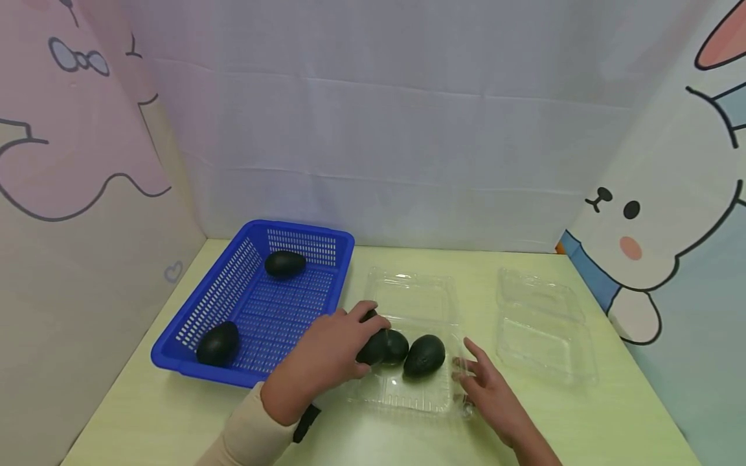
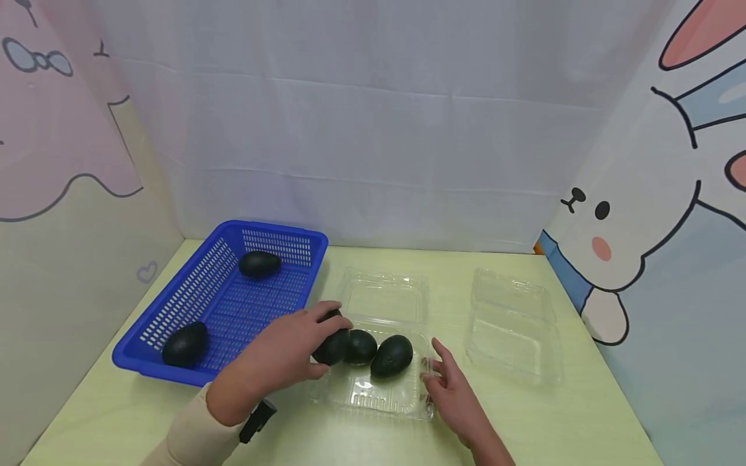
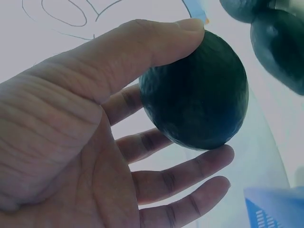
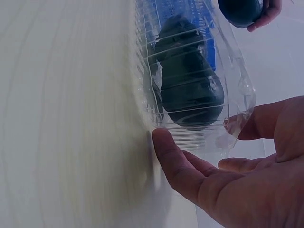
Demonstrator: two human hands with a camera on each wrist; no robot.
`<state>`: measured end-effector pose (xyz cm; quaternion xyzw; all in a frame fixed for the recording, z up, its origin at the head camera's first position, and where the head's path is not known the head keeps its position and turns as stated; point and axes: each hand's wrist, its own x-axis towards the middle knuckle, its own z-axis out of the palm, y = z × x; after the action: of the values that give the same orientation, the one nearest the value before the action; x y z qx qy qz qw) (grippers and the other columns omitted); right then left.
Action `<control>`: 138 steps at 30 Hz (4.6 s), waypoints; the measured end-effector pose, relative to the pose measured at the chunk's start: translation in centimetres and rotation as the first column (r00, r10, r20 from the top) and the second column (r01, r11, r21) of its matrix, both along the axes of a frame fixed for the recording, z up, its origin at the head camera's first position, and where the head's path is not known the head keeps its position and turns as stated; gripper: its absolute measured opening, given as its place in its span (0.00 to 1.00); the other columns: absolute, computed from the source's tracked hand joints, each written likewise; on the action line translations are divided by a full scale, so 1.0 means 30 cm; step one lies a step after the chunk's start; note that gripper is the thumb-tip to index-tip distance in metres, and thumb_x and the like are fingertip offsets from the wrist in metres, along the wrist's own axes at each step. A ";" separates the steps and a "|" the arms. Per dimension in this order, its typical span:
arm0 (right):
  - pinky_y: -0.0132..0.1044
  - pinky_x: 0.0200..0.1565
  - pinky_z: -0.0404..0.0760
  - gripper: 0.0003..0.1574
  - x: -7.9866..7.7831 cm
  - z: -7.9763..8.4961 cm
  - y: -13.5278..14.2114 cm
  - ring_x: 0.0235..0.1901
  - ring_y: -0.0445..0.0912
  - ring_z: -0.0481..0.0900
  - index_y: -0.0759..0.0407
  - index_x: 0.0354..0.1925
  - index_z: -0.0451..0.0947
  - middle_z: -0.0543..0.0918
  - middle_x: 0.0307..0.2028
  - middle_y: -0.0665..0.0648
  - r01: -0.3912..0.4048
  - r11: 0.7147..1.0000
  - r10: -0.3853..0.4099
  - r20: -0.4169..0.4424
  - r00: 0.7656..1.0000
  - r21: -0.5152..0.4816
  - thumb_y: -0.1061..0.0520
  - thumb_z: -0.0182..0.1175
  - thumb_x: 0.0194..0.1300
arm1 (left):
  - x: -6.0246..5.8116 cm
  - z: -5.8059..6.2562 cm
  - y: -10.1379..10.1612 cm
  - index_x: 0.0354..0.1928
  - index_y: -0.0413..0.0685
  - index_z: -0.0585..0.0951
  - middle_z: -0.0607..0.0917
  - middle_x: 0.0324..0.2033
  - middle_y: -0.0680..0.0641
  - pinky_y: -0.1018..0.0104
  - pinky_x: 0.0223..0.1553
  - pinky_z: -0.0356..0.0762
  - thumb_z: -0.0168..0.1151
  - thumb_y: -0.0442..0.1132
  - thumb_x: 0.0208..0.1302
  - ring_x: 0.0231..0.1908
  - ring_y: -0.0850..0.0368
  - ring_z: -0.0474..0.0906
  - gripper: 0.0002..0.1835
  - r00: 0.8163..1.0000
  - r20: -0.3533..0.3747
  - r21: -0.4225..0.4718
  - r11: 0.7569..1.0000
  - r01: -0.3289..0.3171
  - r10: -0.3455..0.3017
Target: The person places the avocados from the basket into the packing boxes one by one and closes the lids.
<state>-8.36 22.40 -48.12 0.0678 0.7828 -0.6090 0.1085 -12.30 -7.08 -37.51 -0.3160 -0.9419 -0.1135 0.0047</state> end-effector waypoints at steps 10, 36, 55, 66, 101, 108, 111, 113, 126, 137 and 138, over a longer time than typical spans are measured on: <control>0.44 0.44 0.84 0.43 0.000 -0.008 0.004 0.62 0.62 0.76 0.53 0.82 0.50 0.72 0.67 0.73 0.001 1.000 -0.001 -0.008 1.000 -0.016 0.67 0.53 0.76 | 0.047 -0.065 0.060 0.61 0.63 0.79 0.75 0.63 0.48 0.58 0.33 0.79 0.83 0.47 0.49 0.39 0.47 0.82 0.35 0.999 0.018 -0.087 0.995 0.041 -0.040; 0.50 0.46 0.84 0.42 -0.005 -0.018 0.006 0.62 0.63 0.76 0.57 0.81 0.49 0.71 0.67 0.75 -0.006 1.000 0.005 -0.018 1.000 -0.013 0.67 0.51 0.77 | 0.069 -0.128 0.064 0.56 0.63 0.84 0.78 0.58 0.46 0.54 0.32 0.80 0.85 0.51 0.44 0.38 0.46 0.83 0.33 1.000 0.004 -0.105 0.994 0.006 -0.005; 0.50 0.46 0.84 0.42 0.000 -0.011 0.004 0.63 0.64 0.75 0.57 0.81 0.49 0.71 0.67 0.75 -0.009 1.000 0.008 -0.026 1.000 -0.021 0.67 0.52 0.77 | 0.008 -0.008 -0.039 0.59 0.56 0.83 0.81 0.57 0.45 0.40 0.50 0.80 0.81 0.51 0.54 0.54 0.40 0.79 0.30 0.995 0.036 -0.064 0.993 -0.094 0.097; 0.49 0.47 0.84 0.43 0.005 -0.009 0.002 0.63 0.64 0.76 0.55 0.82 0.50 0.72 0.66 0.73 -0.003 1.000 0.003 -0.024 1.000 -0.006 0.67 0.52 0.76 | -0.014 0.005 -0.078 0.60 0.53 0.84 0.81 0.59 0.44 0.36 0.54 0.77 0.81 0.50 0.56 0.58 0.38 0.77 0.30 0.986 0.070 -0.060 0.987 -0.147 0.151; 0.50 0.51 0.84 0.42 -0.038 0.014 0.014 0.65 0.64 0.73 0.57 0.81 0.49 0.69 0.69 0.74 -0.019 1.000 0.019 -0.026 0.999 0.021 0.62 0.55 0.77 | -0.070 -0.005 -0.020 0.71 0.47 0.74 0.77 0.65 0.42 0.44 0.57 0.78 0.71 0.52 0.67 0.59 0.40 0.78 0.35 0.989 0.113 0.200 0.973 -0.117 0.096; 0.49 0.52 0.84 0.42 -0.060 0.028 0.021 0.64 0.65 0.74 0.58 0.81 0.47 0.67 0.70 0.75 -0.029 0.999 0.031 -0.044 0.999 0.039 0.61 0.54 0.79 | -0.079 -0.018 -0.003 0.73 0.44 0.70 0.74 0.67 0.39 0.44 0.62 0.74 0.70 0.49 0.68 0.64 0.39 0.74 0.36 0.988 0.138 0.292 0.950 -0.111 0.073; 0.51 0.55 0.82 0.42 -0.070 0.039 0.023 0.66 0.65 0.72 0.59 0.82 0.46 0.65 0.72 0.76 -0.037 0.998 0.039 -0.045 0.998 0.047 0.60 0.53 0.80 | -0.086 -0.028 0.007 0.75 0.43 0.67 0.71 0.69 0.37 0.43 0.65 0.71 0.69 0.49 0.69 0.67 0.38 0.71 0.38 0.986 0.155 0.336 0.935 -0.114 0.065; 0.53 0.57 0.81 0.43 -0.079 0.046 0.022 0.67 0.67 0.71 0.60 0.82 0.44 0.63 0.72 0.77 -0.043 0.998 0.045 -0.047 0.998 0.048 0.60 0.53 0.80 | -0.092 -0.040 0.016 0.75 0.43 0.66 0.68 0.71 0.35 0.43 0.66 0.69 0.68 0.49 0.70 0.69 0.38 0.68 0.38 0.984 0.163 0.355 0.927 -0.125 0.070; 0.56 0.63 0.75 0.45 -0.126 0.071 0.035 0.70 0.69 0.65 0.60 0.83 0.39 0.55 0.76 0.74 -0.074 0.994 0.081 -0.085 0.993 0.086 0.56 0.52 0.82 | -0.106 -0.089 0.077 0.81 0.49 0.56 0.52 0.79 0.33 0.38 0.68 0.65 0.66 0.53 0.71 0.75 0.35 0.58 0.44 0.941 0.319 0.392 0.889 -0.239 0.112; 0.60 0.65 0.71 0.45 -0.157 0.083 0.033 0.71 0.70 0.62 0.59 0.83 0.40 0.53 0.77 0.74 -0.079 0.990 0.089 -0.085 0.992 0.118 0.53 0.52 0.82 | -0.129 -0.148 0.107 0.80 0.42 0.54 0.47 0.78 0.26 0.38 0.70 0.62 0.67 0.54 0.70 0.75 0.31 0.53 0.47 0.911 0.389 0.392 0.870 -0.298 0.137; 0.60 0.65 0.71 0.45 -0.162 0.082 0.032 0.71 0.70 0.62 0.59 0.83 0.40 0.53 0.77 0.74 -0.079 0.990 0.089 -0.082 0.993 0.121 0.53 0.52 0.82 | -0.131 -0.153 0.110 0.80 0.42 0.54 0.47 0.77 0.25 0.38 0.70 0.62 0.66 0.54 0.70 0.75 0.31 0.53 0.48 0.906 0.396 0.387 0.869 -0.309 0.146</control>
<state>-13.21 23.35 -45.67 0.0145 0.8234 -0.5592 0.0956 -16.22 -3.77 -42.09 -0.1656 -0.9076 -0.3775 -0.0800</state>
